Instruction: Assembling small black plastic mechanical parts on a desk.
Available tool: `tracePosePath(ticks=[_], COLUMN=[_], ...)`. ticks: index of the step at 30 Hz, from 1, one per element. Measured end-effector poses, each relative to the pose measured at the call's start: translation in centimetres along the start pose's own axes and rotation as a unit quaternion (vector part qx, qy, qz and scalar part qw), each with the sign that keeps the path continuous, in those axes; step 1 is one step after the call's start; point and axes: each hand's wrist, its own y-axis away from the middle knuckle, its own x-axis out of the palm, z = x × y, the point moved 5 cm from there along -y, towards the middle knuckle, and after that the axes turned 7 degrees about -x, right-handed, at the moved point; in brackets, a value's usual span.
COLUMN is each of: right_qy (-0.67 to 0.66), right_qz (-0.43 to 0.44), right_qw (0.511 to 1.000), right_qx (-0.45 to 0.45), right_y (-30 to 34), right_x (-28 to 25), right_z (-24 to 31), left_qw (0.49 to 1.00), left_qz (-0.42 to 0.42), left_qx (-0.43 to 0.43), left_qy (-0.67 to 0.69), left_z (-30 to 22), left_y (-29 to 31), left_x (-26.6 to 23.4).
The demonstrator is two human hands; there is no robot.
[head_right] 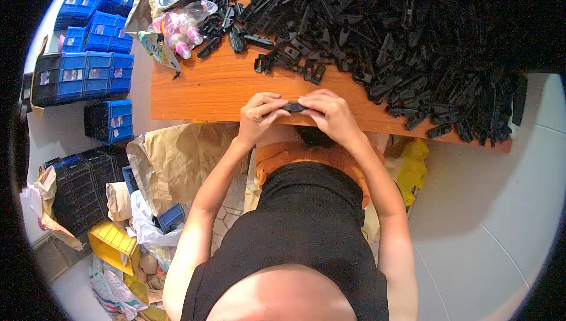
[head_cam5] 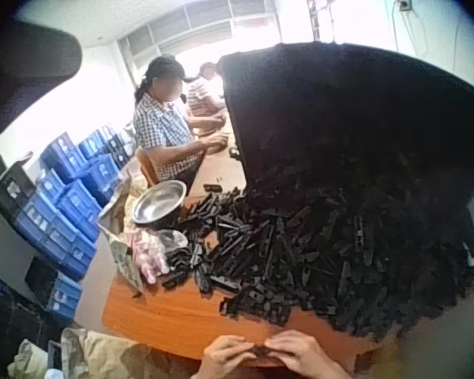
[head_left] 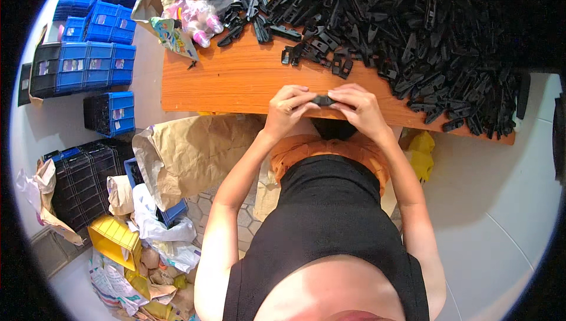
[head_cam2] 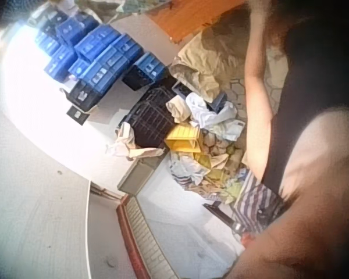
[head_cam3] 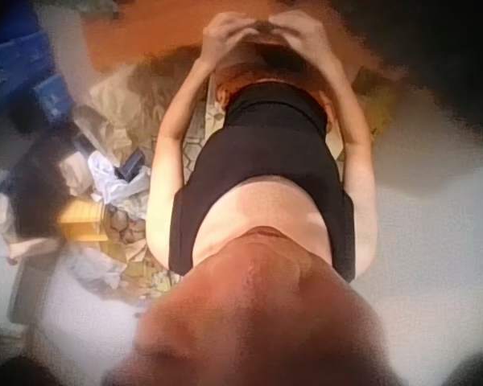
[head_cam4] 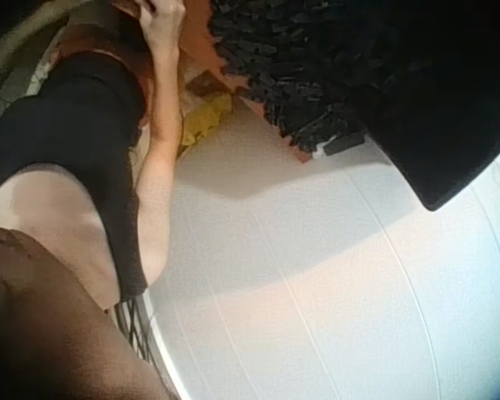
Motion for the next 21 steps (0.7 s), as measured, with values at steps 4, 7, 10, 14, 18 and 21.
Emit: tracePosePath(ticks=[4, 7, 10, 14, 18, 21], right_qy=[-0.01, 0.011, -0.005, -0.007, 0.091, 0.168], right_qz=[0.092, 0.214, 0.199, 0.194, 0.111, 0.049], right_qw=[0.996, 0.977, 0.978, 0.978, 0.988, 0.984], right_qx=[-0.004, 0.023, 0.057, 0.072, 0.048, 0.037], right_y=[1.6, 2.4, 2.0, 1.7, 0.9, 0.2], right_x=[-1.3, -1.6, -2.1, -1.8, -0.3, 0.3], right_z=[1.7, 2.9, 3.2, 3.1, 2.0, 0.9], left_qw=[0.996, 0.982, 0.973, 0.983, 0.98, 0.967], left_qz=[-0.075, -0.146, -0.146, -0.086, -0.039, -0.005], left_qx=[-0.004, -0.085, -0.114, -0.158, -0.174, -0.219], left_qy=[-0.055, -0.087, -0.138, -0.021, 0.084, 0.131], left_z=[0.9, 2.3, 2.1, -0.3, -2.4, -3.5], left_y=[-0.8, -3.3, -4.2, -3.7, -3.9, -4.7], left_x=[-0.9, -0.9, 1.2, 4.7, 7.1, 6.2])
